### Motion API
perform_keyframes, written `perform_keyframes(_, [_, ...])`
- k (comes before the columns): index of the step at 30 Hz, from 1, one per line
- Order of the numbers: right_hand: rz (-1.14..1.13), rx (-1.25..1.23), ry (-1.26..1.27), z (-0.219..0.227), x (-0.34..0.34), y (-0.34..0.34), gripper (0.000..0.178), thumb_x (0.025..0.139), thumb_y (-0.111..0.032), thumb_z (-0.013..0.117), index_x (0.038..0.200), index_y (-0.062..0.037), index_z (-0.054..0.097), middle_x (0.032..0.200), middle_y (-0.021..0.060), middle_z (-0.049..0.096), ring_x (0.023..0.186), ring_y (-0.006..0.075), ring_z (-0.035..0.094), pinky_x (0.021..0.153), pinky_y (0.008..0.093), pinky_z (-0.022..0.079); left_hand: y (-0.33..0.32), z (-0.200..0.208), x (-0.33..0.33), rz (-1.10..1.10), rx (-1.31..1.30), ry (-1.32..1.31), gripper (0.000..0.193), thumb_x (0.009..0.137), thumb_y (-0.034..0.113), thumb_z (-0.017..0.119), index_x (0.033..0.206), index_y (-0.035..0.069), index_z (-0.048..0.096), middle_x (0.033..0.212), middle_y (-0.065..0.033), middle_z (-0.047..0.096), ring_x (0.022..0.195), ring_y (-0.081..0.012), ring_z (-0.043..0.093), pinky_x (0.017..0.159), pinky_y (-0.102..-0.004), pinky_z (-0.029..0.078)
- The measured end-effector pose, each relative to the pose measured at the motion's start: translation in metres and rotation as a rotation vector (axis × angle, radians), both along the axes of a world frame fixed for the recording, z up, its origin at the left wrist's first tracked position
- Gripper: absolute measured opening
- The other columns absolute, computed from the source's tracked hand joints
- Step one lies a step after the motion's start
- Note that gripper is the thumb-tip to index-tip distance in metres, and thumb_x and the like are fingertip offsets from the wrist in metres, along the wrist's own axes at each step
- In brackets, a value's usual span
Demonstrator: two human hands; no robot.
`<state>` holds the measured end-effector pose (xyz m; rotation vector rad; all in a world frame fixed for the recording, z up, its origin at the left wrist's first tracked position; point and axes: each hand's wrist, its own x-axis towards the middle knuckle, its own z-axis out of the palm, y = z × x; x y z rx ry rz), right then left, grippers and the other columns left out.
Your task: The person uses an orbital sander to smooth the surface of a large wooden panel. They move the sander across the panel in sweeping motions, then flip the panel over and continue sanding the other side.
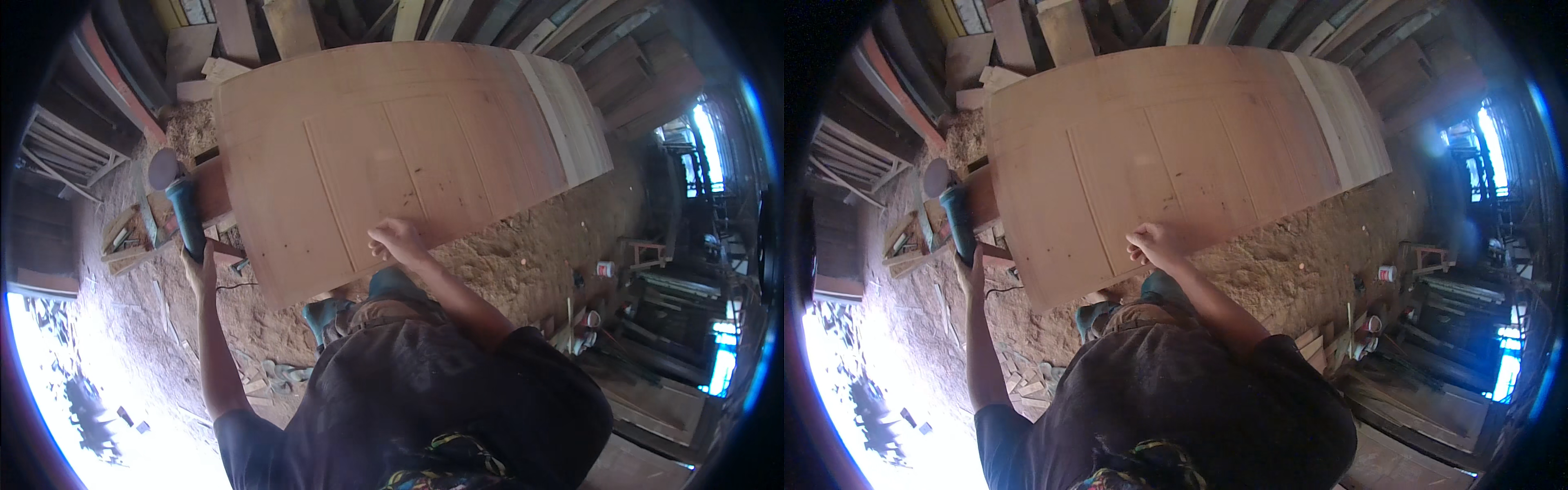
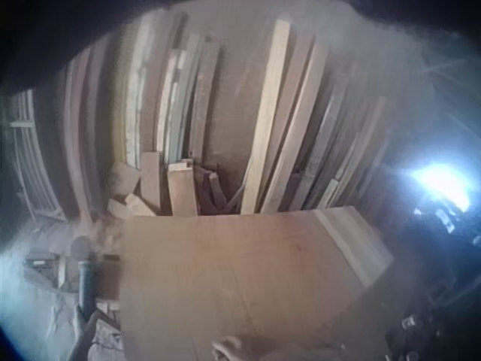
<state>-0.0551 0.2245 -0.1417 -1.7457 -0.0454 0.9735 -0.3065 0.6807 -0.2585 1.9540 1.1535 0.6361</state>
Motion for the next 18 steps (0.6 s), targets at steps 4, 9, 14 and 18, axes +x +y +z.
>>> perform_keyframes(4, [-0.193, -0.051, 0.074, 0.014, 0.032, -0.056, 0.03, 0.105, -0.029, 0.079, 0.113, -0.0012, 0.073, 0.097, 0.0084, 0.079, 0.077, 0.0157, 0.077, 0.058, 0.0303, 0.057, -0.002, -0.009, -0.035, 0.027, -0.257, 0.151, 0.083, 0.101, 0.045, 0.087, 0.162, 0.0, 0.051, 0.142, -0.0222, 0.07, 0.127, -0.0328, 0.069, 0.109, -0.0488, 0.054])
perform_keyframes(9, [-0.279, -0.056, -0.047, 0.021, 0.1, -0.142, 0.027, 0.106, -0.028, 0.08, 0.11, -0.002, 0.073, 0.089, 0.0093, 0.079, 0.069, 0.0161, 0.075, 0.054, 0.031, 0.055, -0.031, -0.013, -0.074, 0.257, 0.067, 0.166, 0.101, 0.102, 0.057, 0.082, 0.175, 0.004, 0.036, 0.16, -0.0295, 0.056, 0.149, -0.0413, 0.057, 0.114, -0.0544, 0.053])
perform_keyframes(14, [-0.475, -0.117, -0.25, 0.012, 0.2, -0.272, 0.025, 0.108, -0.025, 0.078, 0.11, -0.001, 0.071, 0.085, 0.0089, 0.077, 0.067, 0.0145, 0.073, 0.052, 0.0306, 0.053, -0.18, 0.015, -0.073, 0.66, -0.035, 0.118, 0.09, 0.106, 0.047, 0.081, 0.17, -0.001, 0.04, 0.161, -0.0294, 0.055, 0.144, -0.0374, 0.06, 0.119, -0.0498, 0.051])
perform_keyframes(18, [-0.408, -0.159, -0.36, -0.004, 0.259, -0.309, 0.024, 0.109, -0.024, 0.078, 0.11, -0.0009, 0.073, 0.088, 0.0067, 0.077, 0.071, 0.0116, 0.072, 0.058, 0.0293, 0.055, -0.308, -0.013, -0.113, 0.799, -0.296, -0.076, 0.066, 0.11, 0.044, 0.075, 0.156, 0.003, 0.051, 0.14, -0.021, 0.065, 0.119, -0.0328, 0.072, 0.095, -0.0439, 0.063])
